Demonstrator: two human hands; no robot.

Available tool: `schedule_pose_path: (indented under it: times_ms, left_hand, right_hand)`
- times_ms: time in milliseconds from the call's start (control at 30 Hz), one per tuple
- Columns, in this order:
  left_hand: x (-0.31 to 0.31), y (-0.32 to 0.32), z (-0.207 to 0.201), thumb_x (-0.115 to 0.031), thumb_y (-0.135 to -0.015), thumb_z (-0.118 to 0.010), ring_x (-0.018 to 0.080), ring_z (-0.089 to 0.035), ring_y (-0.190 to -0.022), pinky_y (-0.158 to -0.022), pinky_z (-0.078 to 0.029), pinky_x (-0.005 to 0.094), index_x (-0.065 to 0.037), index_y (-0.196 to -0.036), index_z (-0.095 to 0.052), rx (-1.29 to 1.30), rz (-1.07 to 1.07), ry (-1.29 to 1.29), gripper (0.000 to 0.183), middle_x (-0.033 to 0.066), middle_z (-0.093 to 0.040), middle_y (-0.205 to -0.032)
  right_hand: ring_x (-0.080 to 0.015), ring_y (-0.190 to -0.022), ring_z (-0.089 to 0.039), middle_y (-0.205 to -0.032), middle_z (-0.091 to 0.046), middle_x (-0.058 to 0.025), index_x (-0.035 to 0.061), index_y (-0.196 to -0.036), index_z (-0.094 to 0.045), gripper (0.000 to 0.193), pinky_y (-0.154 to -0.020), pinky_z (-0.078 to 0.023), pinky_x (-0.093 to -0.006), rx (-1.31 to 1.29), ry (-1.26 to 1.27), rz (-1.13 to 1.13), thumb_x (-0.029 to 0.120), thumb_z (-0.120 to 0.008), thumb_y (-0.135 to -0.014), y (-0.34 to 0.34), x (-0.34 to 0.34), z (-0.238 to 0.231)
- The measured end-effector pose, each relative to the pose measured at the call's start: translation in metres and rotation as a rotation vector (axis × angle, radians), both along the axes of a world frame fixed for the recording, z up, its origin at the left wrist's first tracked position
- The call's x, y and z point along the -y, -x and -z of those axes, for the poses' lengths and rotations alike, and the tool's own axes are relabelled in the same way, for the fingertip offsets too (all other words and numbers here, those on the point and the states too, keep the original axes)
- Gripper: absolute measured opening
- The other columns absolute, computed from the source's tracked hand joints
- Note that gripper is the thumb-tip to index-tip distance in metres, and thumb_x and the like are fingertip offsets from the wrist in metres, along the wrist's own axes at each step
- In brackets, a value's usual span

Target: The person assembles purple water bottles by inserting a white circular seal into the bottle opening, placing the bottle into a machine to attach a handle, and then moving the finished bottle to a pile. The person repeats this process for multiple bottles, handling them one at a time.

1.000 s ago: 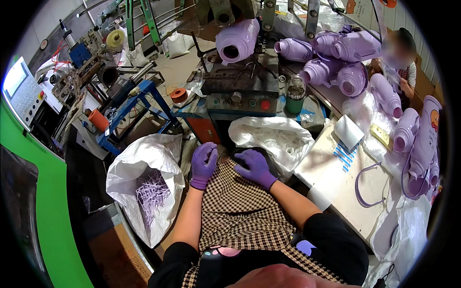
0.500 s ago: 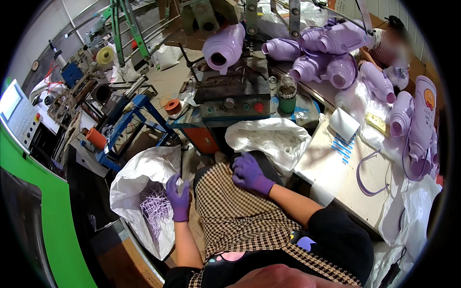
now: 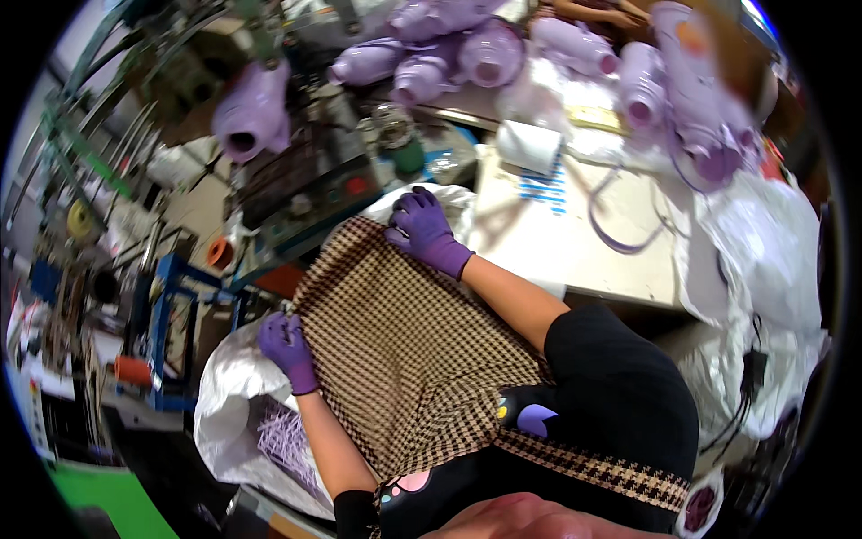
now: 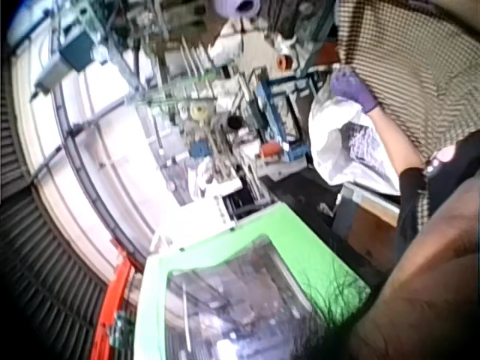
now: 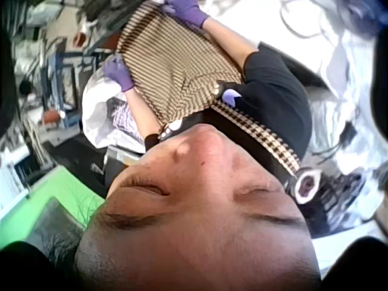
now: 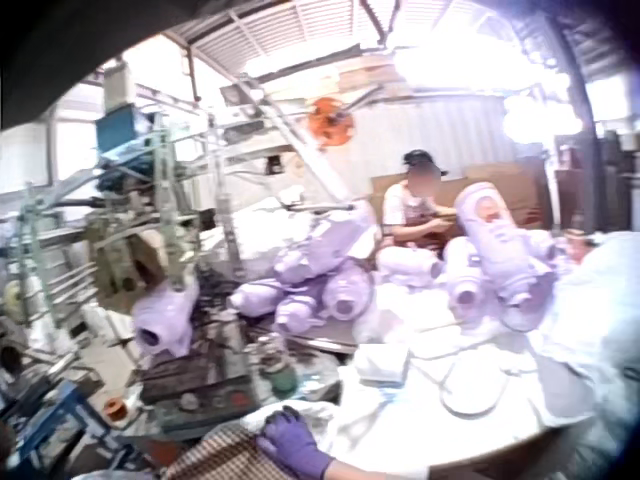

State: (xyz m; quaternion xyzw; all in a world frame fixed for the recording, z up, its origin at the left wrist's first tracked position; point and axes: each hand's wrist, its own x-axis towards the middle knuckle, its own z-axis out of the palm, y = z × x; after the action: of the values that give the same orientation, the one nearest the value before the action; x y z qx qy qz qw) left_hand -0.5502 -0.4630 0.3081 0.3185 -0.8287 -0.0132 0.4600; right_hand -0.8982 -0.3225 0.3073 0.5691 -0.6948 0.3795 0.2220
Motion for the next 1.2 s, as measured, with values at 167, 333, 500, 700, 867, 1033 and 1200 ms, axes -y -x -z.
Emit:
schedule_pose_path:
  times_ms: [167,333,500,700,867,1033,1200]
  left_hand:
    - [-0.006,0.039,-0.015,-0.019,-0.092,-0.073,0.0322,-0.061,-0.113,-0.099,-0.048,0.04,0.002,-0.121,-0.063,-0.003,0.025,-0.138,0.036,0.018,-0.063,-0.122]
    - [-0.047,0.028,0.015,-0.016,-0.093,-0.07,0.0324,-0.058,-0.119,-0.099,-0.049,0.0388,0.003,-0.119,-0.065,-0.195,0.173,-0.298,0.033,0.0189,-0.06,-0.129]
    - [-0.072,0.011,0.011,-0.01,-0.09,-0.069,0.0323,-0.063,-0.109,-0.098,-0.049,0.0393,0.0,-0.11,-0.068,-0.207,0.204,-0.279,0.023,0.017,-0.067,-0.116]
    - [-0.088,0.015,-0.015,-0.009,-0.087,-0.073,0.0308,-0.065,-0.106,-0.098,-0.048,0.0402,-0.004,-0.103,-0.072,-0.21,0.208,-0.279,0.017,0.0128,-0.071,-0.112]
    - [-0.088,0.022,-0.013,-0.011,-0.09,-0.074,0.0236,-0.066,-0.105,-0.094,-0.051,0.0348,-0.002,-0.108,-0.072,-0.342,0.293,-0.492,0.021,0.0114,-0.069,-0.115]
    - [-0.07,0.065,-0.077,-0.014,-0.094,-0.072,0.0185,-0.065,-0.108,-0.095,-0.051,0.03,0.001,-0.127,-0.062,-0.376,0.46,-0.519,0.037,0.0108,-0.066,-0.119]
    - [0.008,0.151,-0.145,-0.028,-0.097,-0.069,0.0175,-0.064,-0.11,-0.094,-0.051,0.03,0.003,-0.138,-0.053,-0.469,0.471,-0.555,0.053,0.0114,-0.065,-0.115]
  right_hand:
    - [-0.036,-0.113,-0.057,-0.113,-0.063,-0.013,0.0112,-0.103,-0.069,0.031,-0.103,-0.043,-0.049,-0.025,0.075,-0.049,0.02,-0.076,-0.074,0.067,-0.126,-0.009]
    - [-0.0393,-0.12,-0.057,-0.119,-0.066,-0.0163,0.0122,-0.099,-0.073,0.025,-0.108,-0.042,-0.0498,-0.196,-0.208,0.623,0.005,-0.066,-0.076,0.16,-0.335,0.01]
    - [-0.0336,-0.099,-0.059,-0.082,-0.06,-0.0114,0.0132,-0.073,-0.067,0.008,-0.112,-0.035,-0.0539,-0.185,-0.771,0.864,0.02,-0.07,-0.074,0.187,-0.454,0.036]
    - [-0.0377,-0.085,-0.059,-0.086,-0.059,-0.0146,0.0047,-0.092,-0.062,0.016,-0.073,-0.046,-0.048,0.018,-0.378,0.459,-0.003,-0.061,-0.078,0.131,-0.372,-0.004]
    - [-0.0386,-0.088,-0.06,-0.093,-0.058,-0.0159,0.0036,-0.107,-0.063,0.039,-0.075,-0.048,-0.0459,0.084,-0.106,0.109,-0.012,-0.059,-0.072,0.067,-0.261,0.009]
    - [-0.0371,-0.085,-0.059,-0.091,-0.059,-0.0155,0.0042,-0.109,-0.059,0.039,-0.072,-0.049,-0.0451,0.132,-0.102,-0.015,-0.009,-0.06,-0.073,0.076,-0.214,0.032]
    - [-0.0301,-0.078,-0.058,-0.088,-0.057,-0.0119,0.0054,-0.103,-0.064,0.029,-0.068,-0.046,-0.0413,-0.003,-0.149,-0.039,0.01,-0.078,-0.078,0.079,-0.208,0.047]
